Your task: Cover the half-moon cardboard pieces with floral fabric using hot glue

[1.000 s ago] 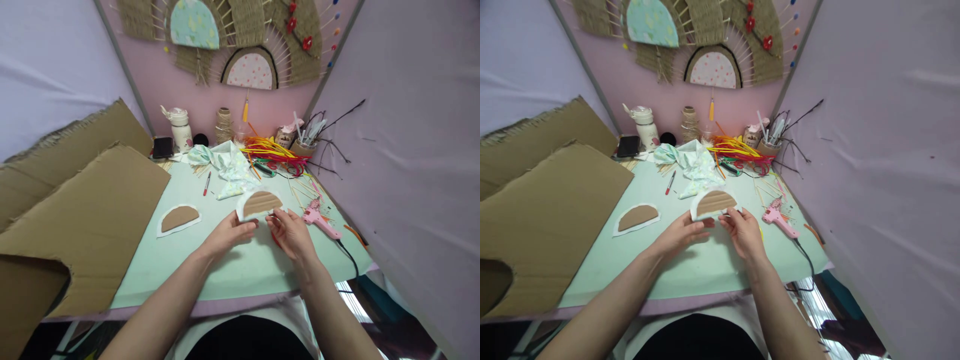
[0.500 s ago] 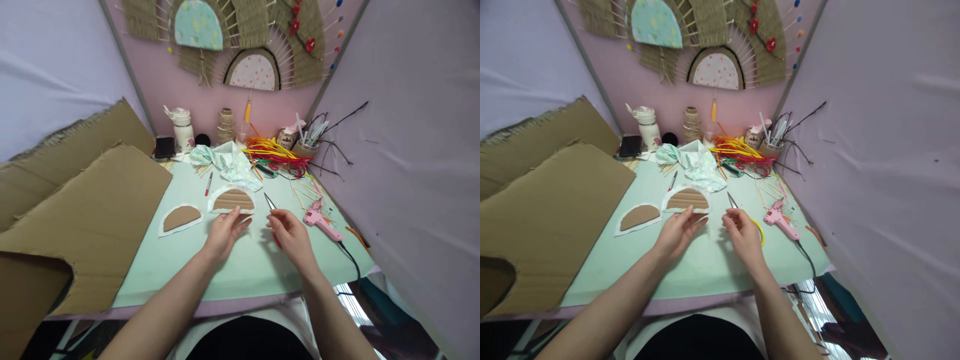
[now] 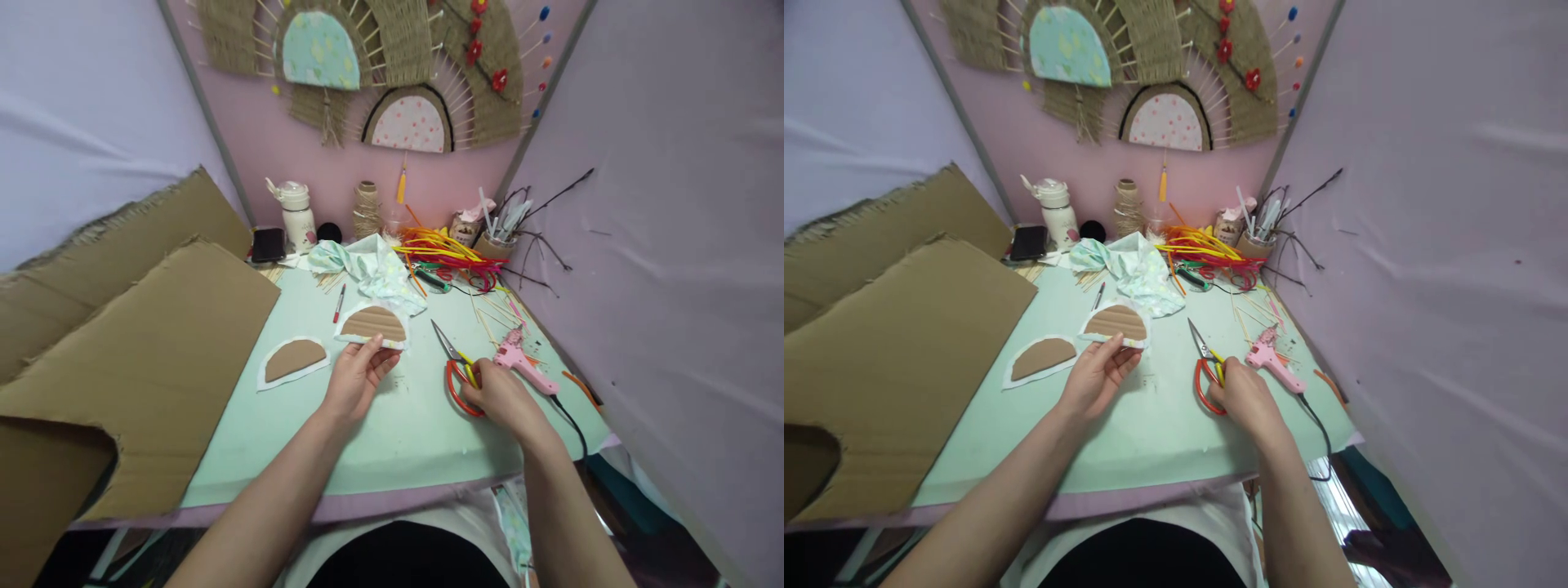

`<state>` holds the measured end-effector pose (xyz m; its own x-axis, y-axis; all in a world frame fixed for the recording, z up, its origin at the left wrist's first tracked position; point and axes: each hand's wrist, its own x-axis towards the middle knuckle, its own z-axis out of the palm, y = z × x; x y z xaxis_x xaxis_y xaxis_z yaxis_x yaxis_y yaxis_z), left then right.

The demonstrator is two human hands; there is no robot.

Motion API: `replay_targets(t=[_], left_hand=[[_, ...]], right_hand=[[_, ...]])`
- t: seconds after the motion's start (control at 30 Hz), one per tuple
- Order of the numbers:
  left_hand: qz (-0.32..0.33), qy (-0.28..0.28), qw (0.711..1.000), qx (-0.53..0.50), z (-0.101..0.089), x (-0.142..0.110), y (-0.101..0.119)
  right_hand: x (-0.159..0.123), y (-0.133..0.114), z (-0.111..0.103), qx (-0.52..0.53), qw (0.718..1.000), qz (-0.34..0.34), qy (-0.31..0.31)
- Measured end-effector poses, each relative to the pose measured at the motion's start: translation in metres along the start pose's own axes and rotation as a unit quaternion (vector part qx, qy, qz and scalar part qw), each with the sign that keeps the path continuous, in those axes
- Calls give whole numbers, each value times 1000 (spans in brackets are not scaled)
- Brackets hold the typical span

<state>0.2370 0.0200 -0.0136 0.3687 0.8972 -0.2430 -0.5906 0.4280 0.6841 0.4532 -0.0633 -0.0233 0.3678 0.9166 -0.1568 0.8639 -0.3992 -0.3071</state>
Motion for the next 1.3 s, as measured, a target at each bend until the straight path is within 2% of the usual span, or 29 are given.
replay_targets(t=[0.1,0.2,0.27,0.4,0.57,0.87,1.3], left_hand=[[-4,1,1000,-4,-1,1,1],[-5,8,1000,-10,-2,3,1],[-6,11,1000,-15,-2,4,0],[-11,6,1000,-19,-2,5,-1],[-14,-1,1000,-19,-1,4,-1],[-13,-33,999,-26,-4,5,-3],[-34,-23,999,-30,1,1,-6]], right_hand=[[-1,11,3,88,996,-19,-21],[-12,15,9,287,957,-40,-13],[-22,11,11,341,938,-53,22],[-39,-4,13,231,964,-103,87],[-42,-15,19,126,969,-170,127],[-38,-15,28,60,977,-159,131],[-38,-17,30,6,968,-168,187]])
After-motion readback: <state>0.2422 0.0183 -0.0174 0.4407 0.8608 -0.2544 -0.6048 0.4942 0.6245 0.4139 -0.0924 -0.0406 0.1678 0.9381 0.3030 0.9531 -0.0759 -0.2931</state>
